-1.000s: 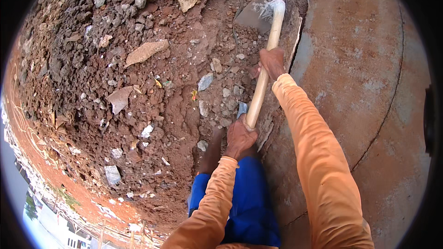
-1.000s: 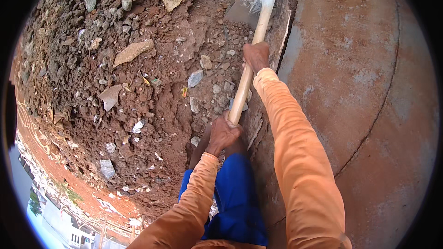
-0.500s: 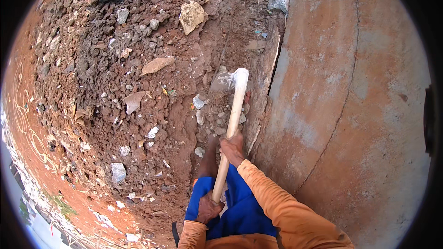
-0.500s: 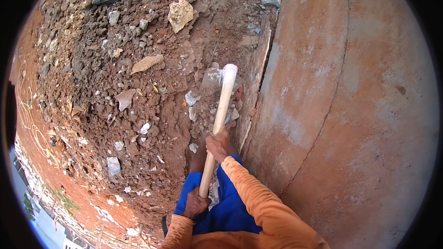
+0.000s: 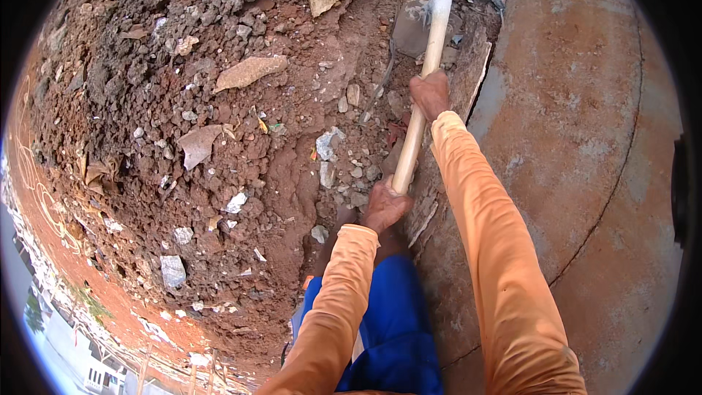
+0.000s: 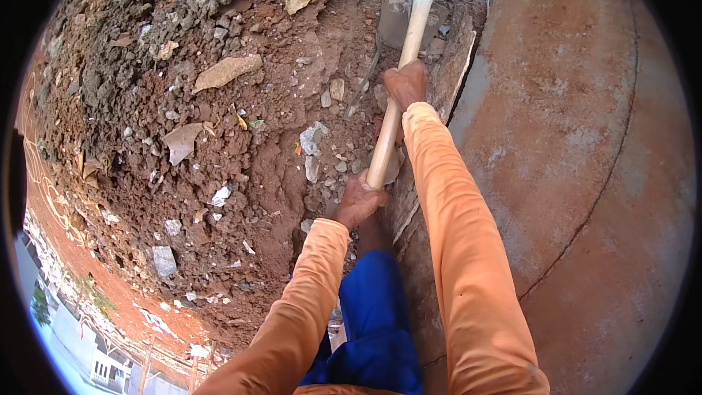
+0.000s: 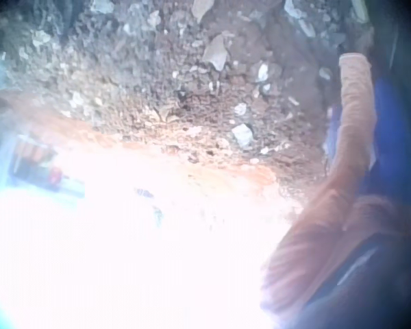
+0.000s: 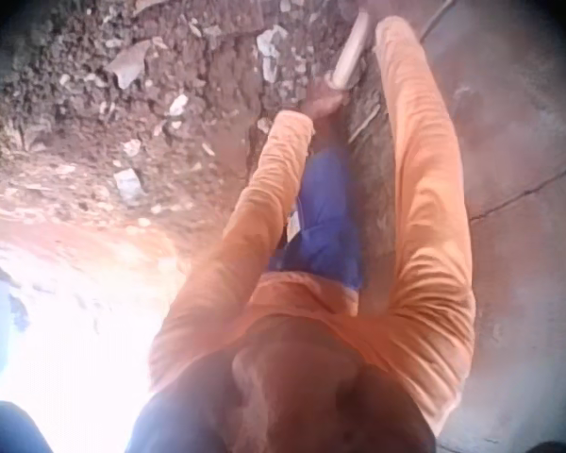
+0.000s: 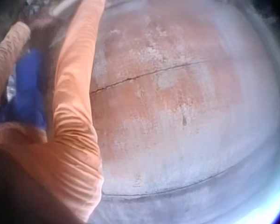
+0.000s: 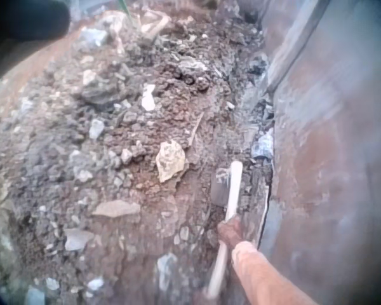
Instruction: The person digs and breaks up soil and rocky debris along the base of a concrete structure using a hoe.
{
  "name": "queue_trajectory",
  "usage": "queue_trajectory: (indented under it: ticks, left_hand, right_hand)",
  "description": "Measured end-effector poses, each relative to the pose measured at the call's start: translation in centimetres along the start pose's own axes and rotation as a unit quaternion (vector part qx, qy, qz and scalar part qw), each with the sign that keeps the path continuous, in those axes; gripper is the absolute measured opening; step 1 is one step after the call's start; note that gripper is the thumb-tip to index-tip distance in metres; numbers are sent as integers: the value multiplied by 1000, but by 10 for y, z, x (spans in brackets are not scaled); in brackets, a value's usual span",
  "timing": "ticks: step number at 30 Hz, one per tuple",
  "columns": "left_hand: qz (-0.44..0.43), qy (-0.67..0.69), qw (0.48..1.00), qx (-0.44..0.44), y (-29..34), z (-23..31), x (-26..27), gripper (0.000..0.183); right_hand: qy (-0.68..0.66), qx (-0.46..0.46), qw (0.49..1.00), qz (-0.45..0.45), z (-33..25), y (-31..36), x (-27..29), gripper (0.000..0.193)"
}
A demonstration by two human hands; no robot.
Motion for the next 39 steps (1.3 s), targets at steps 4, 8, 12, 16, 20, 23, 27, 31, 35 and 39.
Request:
queue_trajectory:
  ticks: [4,8,12,16,20,23,27,31,35,39]
  left_hand:
    - [7,-18,996,86,39,-7,23,38]
    - [37,25,991,123,100,-41,25,29]
    - [-68,179,959,210,124,-26,27,23]
    - [12,97,974,202,172,-43,29,21]
    - [61,-41,989,127,186,-44,0,24]
    - [-16,-23,979,202,186,-52,-10,46]
    - [14,-44,982,181,188,-43,5,38]
    - [-19,23,987,157,226,-5,77,27]
    - [-91,-9,979,185,324,68,175,26]
    - [-96,-56,985,134,477,54,314,22]
  right_hand:
    - [-101,-131,986,-29,9,34,-12,27]
    - [-6,-129,978,-166,-18,86,-35,26]
    - [138,81,969,-187,48,87,-51,30]
    - [-25,-86,962,-258,27,147,-46,13]
    - [-75,-270,954,-110,43,164,-25,9]
    - [-119,-297,926,-201,16,166,-14,14]
    - [-123,-288,936,-161,24,167,-18,12]
    - [-188,-308,921,-149,-25,183,-2,7]
    - [-434,-332,820,-172,-101,227,31,10]
    - [-628,-434,634,-121,-219,273,60,15]
Point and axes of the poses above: each hand's wrist, its own y-axis away from the middle knuckle, its own x-axis out of the back of the hand, z = x × y, the point moved 1 cm from there along -y, towards the middle knuckle, and after that the axes turned 14 degrees about x, right-handed, at the moved point
